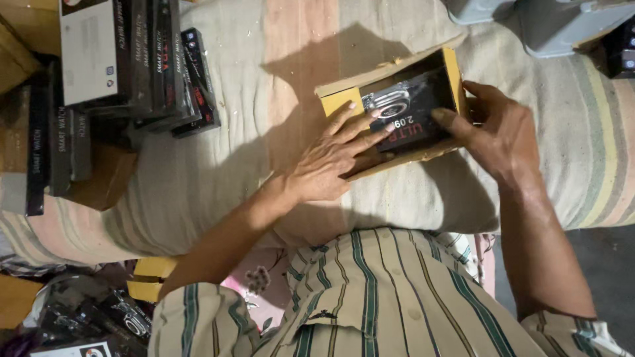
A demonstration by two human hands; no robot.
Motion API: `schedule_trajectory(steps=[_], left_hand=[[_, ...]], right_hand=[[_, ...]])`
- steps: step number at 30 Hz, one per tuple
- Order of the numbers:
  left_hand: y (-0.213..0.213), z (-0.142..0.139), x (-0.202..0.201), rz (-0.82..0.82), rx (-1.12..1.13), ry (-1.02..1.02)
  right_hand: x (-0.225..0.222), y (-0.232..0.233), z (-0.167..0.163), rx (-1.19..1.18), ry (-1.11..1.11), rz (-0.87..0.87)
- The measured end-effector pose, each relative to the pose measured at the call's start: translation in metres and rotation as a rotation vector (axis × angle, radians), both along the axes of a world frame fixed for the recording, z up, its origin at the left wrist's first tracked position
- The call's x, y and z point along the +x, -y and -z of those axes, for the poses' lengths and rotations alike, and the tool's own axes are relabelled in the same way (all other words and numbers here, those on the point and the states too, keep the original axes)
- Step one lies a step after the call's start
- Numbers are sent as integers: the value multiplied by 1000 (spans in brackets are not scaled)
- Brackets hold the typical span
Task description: The person sits on the floor and packs smart watch retail boxes into small yellow cardboard shipping boxes, folds the flaps closed, and seals each box using a hand-held tape dispenser, setting finished boxes aside with other packed boxes.
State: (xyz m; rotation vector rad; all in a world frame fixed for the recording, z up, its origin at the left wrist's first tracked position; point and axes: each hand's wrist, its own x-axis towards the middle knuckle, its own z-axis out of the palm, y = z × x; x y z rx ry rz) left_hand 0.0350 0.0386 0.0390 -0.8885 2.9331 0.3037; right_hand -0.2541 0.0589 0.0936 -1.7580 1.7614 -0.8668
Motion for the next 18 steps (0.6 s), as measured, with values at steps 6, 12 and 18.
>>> schedule_trajectory(steps=[6, 12, 18], left_hand=[[47, -28, 5, 33, 601, -87], [89, -39, -27, 200, 744, -680], [87, 0, -93, 102, 35, -325]], right_hand=[[-6, 3, -2, -42, 145, 156], [-1, -1, 0, -155, -99, 135], [2, -3, -1, -149, -100, 102]])
